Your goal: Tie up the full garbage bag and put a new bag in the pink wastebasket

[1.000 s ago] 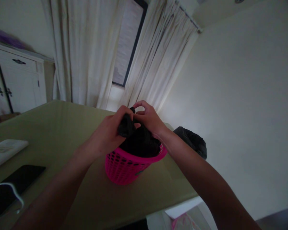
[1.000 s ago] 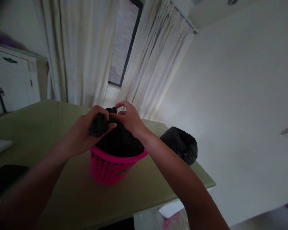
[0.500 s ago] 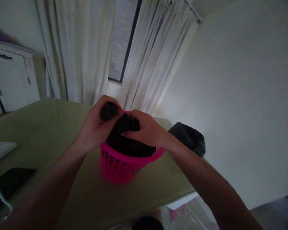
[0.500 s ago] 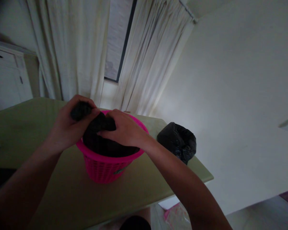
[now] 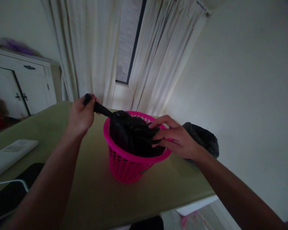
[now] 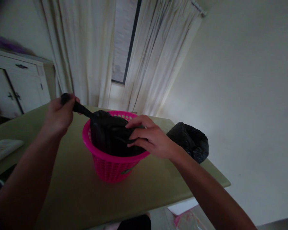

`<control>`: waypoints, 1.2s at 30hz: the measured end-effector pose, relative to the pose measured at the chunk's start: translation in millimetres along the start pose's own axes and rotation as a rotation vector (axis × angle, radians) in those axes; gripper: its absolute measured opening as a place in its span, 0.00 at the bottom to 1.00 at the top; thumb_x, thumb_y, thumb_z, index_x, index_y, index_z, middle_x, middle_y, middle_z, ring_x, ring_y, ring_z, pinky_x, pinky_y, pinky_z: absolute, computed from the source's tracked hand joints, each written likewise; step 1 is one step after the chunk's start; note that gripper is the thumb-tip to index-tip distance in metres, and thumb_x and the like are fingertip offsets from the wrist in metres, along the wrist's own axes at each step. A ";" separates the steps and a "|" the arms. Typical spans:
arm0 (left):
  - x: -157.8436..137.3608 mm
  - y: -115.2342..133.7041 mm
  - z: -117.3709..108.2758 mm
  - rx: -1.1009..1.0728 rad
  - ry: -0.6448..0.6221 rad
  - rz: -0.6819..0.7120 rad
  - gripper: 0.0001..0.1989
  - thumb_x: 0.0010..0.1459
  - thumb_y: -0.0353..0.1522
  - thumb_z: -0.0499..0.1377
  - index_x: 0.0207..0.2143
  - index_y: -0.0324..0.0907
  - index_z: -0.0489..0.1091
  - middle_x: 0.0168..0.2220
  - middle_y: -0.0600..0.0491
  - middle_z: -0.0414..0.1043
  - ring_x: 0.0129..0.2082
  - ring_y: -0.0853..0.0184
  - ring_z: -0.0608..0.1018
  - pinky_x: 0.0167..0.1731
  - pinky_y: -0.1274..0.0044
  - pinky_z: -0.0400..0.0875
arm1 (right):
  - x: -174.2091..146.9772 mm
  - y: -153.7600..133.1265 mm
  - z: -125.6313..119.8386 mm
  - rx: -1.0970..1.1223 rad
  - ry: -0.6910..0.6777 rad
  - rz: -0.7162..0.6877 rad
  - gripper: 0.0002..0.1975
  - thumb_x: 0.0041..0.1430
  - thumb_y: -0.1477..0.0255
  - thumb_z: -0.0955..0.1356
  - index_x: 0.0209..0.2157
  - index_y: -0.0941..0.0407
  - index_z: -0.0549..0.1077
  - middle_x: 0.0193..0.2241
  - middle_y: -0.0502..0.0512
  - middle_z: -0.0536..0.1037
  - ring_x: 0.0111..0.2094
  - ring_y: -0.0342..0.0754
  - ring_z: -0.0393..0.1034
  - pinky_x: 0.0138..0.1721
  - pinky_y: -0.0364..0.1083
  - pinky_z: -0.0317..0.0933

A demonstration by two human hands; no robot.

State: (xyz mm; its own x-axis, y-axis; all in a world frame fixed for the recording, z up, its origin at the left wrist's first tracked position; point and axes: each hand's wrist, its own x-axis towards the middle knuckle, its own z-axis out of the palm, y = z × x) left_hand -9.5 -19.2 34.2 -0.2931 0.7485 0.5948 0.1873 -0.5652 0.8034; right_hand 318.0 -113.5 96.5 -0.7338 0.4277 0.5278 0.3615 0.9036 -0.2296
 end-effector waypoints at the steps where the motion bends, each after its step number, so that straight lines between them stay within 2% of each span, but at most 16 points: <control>1: 5.7 -9.8 -1.5 0.019 0.009 -0.048 0.16 0.72 0.42 0.58 0.31 0.45 0.72 0.22 0.60 0.68 0.24 0.70 0.71 0.27 0.74 0.60 | -11.3 0.9 -6.3 0.017 -0.017 0.043 0.05 0.72 0.69 0.73 0.40 0.49 0.84 0.53 0.58 0.77 0.54 0.52 0.75 0.55 0.53 0.74; 3: 12.8 -25.7 0.9 0.009 0.001 -0.123 0.16 0.68 0.42 0.59 0.28 0.44 0.70 0.19 0.59 0.66 0.21 0.69 0.69 0.24 0.73 0.59 | -27.0 2.8 -16.4 0.039 -0.026 0.130 0.06 0.71 0.67 0.73 0.38 0.50 0.83 0.49 0.58 0.78 0.50 0.51 0.77 0.52 0.52 0.75; 5: 13.9 -32.7 7.2 0.027 -0.020 -0.100 0.16 0.66 0.44 0.60 0.28 0.45 0.71 0.20 0.56 0.68 0.22 0.67 0.71 0.25 0.72 0.63 | -30.1 5.4 -23.0 0.078 0.016 0.188 0.08 0.72 0.63 0.73 0.37 0.50 0.83 0.47 0.58 0.79 0.49 0.52 0.77 0.52 0.53 0.74; 7: 9.5 -27.6 11.8 0.122 -0.011 0.021 0.14 0.64 0.45 0.63 0.36 0.44 0.75 0.28 0.54 0.76 0.30 0.63 0.77 0.31 0.70 0.70 | -20.8 8.7 -25.5 0.144 0.107 0.230 0.12 0.74 0.58 0.71 0.40 0.49 0.83 0.48 0.58 0.80 0.51 0.53 0.77 0.55 0.55 0.72; 9: 0.4 -10.6 11.5 0.250 0.048 0.202 0.20 0.61 0.46 0.68 0.50 0.45 0.75 0.42 0.50 0.81 0.43 0.58 0.81 0.44 0.65 0.74 | -3.6 12.5 -22.5 0.174 0.162 0.275 0.15 0.73 0.54 0.70 0.48 0.48 0.82 0.52 0.59 0.80 0.55 0.55 0.76 0.58 0.56 0.71; 11: -12.8 14.6 7.2 0.342 0.091 0.401 0.29 0.59 0.46 0.71 0.59 0.48 0.72 0.55 0.48 0.78 0.55 0.51 0.78 0.55 0.58 0.70 | 15.7 17.3 -13.2 0.129 0.106 0.309 0.23 0.66 0.53 0.76 0.56 0.48 0.80 0.57 0.60 0.80 0.59 0.57 0.75 0.60 0.57 0.69; 12: -20.5 28.6 4.6 0.379 0.064 0.479 0.27 0.62 0.46 0.69 0.60 0.48 0.72 0.58 0.48 0.77 0.59 0.49 0.76 0.59 0.56 0.67 | 24.7 20.1 -6.4 0.089 0.035 0.310 0.29 0.59 0.53 0.79 0.59 0.48 0.79 0.58 0.60 0.80 0.59 0.59 0.75 0.60 0.57 0.69; 13: -28.8 42.2 2.4 0.378 0.026 0.546 0.21 0.65 0.44 0.67 0.56 0.47 0.74 0.55 0.48 0.78 0.58 0.50 0.77 0.59 0.57 0.67 | 32.7 23.4 1.2 0.053 -0.053 0.299 0.34 0.52 0.55 0.83 0.59 0.49 0.79 0.57 0.60 0.81 0.58 0.60 0.75 0.59 0.56 0.69; 14: -37.5 54.9 1.0 0.337 -0.057 0.573 0.13 0.68 0.42 0.65 0.50 0.48 0.76 0.47 0.51 0.79 0.50 0.56 0.80 0.53 0.62 0.70 | 39.8 27.0 8.9 0.031 -0.145 0.282 0.35 0.48 0.58 0.84 0.57 0.50 0.80 0.54 0.59 0.83 0.54 0.59 0.77 0.56 0.55 0.70; 17: -62.2 81.8 3.0 0.174 -0.580 0.573 0.05 0.72 0.39 0.62 0.45 0.50 0.77 0.39 0.57 0.81 0.38 0.65 0.81 0.38 0.72 0.72 | 56.9 39.9 24.9 0.029 -0.286 0.249 0.14 0.53 0.71 0.78 0.44 0.52 0.84 0.38 0.52 0.85 0.40 0.52 0.78 0.44 0.48 0.68; 19: -74.7 88.5 7.7 0.204 -0.798 0.550 0.07 0.70 0.42 0.64 0.45 0.51 0.78 0.40 0.57 0.83 0.39 0.64 0.82 0.38 0.72 0.72 | 67.2 50.2 21.5 0.030 -0.193 0.288 0.07 0.56 0.75 0.73 0.36 0.53 0.84 0.31 0.50 0.83 0.35 0.49 0.75 0.41 0.47 0.65; 23: -86.6 82.3 15.0 0.387 -1.051 0.459 0.13 0.63 0.47 0.70 0.45 0.53 0.80 0.44 0.55 0.85 0.42 0.57 0.84 0.39 0.70 0.70 | 81.2 75.2 -29.6 0.061 0.316 0.559 0.05 0.54 0.74 0.71 0.29 0.56 0.82 0.27 0.52 0.79 0.31 0.49 0.72 0.38 0.48 0.64; 26: -87.5 73.1 17.6 0.463 -1.083 0.433 0.11 0.65 0.46 0.68 0.44 0.53 0.81 0.43 0.54 0.86 0.44 0.55 0.84 0.41 0.69 0.70 | 74.8 96.7 -91.4 0.011 0.740 0.725 0.03 0.52 0.75 0.71 0.27 0.58 0.77 0.23 0.52 0.74 0.28 0.48 0.68 0.35 0.49 0.64; 29: -86.2 68.2 20.0 0.464 -1.061 0.418 0.13 0.70 0.47 0.63 0.39 0.51 0.81 0.38 0.53 0.85 0.39 0.58 0.84 0.39 0.70 0.69 | 54.0 116.6 -138.9 -0.232 1.056 0.609 0.03 0.57 0.74 0.69 0.29 0.56 0.73 0.27 0.51 0.72 0.34 0.48 0.69 0.39 0.49 0.66; 32: -85.3 66.6 21.6 0.484 -1.048 0.418 0.18 0.72 0.49 0.60 0.36 0.49 0.80 0.35 0.52 0.84 0.36 0.61 0.82 0.37 0.72 0.69 | 27.8 132.7 -142.2 -0.464 1.117 0.413 0.04 0.62 0.70 0.67 0.33 0.54 0.68 0.31 0.50 0.71 0.39 0.49 0.68 0.46 0.51 0.67; 36: -86.4 65.3 22.7 0.545 -1.055 0.428 0.21 0.73 0.50 0.57 0.39 0.48 0.81 0.37 0.51 0.84 0.36 0.61 0.82 0.37 0.73 0.69 | -14.4 152.1 -87.4 -0.507 0.910 0.349 0.04 0.63 0.68 0.66 0.40 0.52 0.68 0.33 0.50 0.71 0.37 0.49 0.67 0.43 0.51 0.66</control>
State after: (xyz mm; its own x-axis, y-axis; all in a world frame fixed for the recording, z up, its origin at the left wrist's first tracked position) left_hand 49.3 -112.9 35.8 0.7283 0.5959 0.3384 0.5175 -0.8019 0.2985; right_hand 433.8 15.9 125.4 0.0780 0.2935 0.9528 0.8138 0.5332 -0.2309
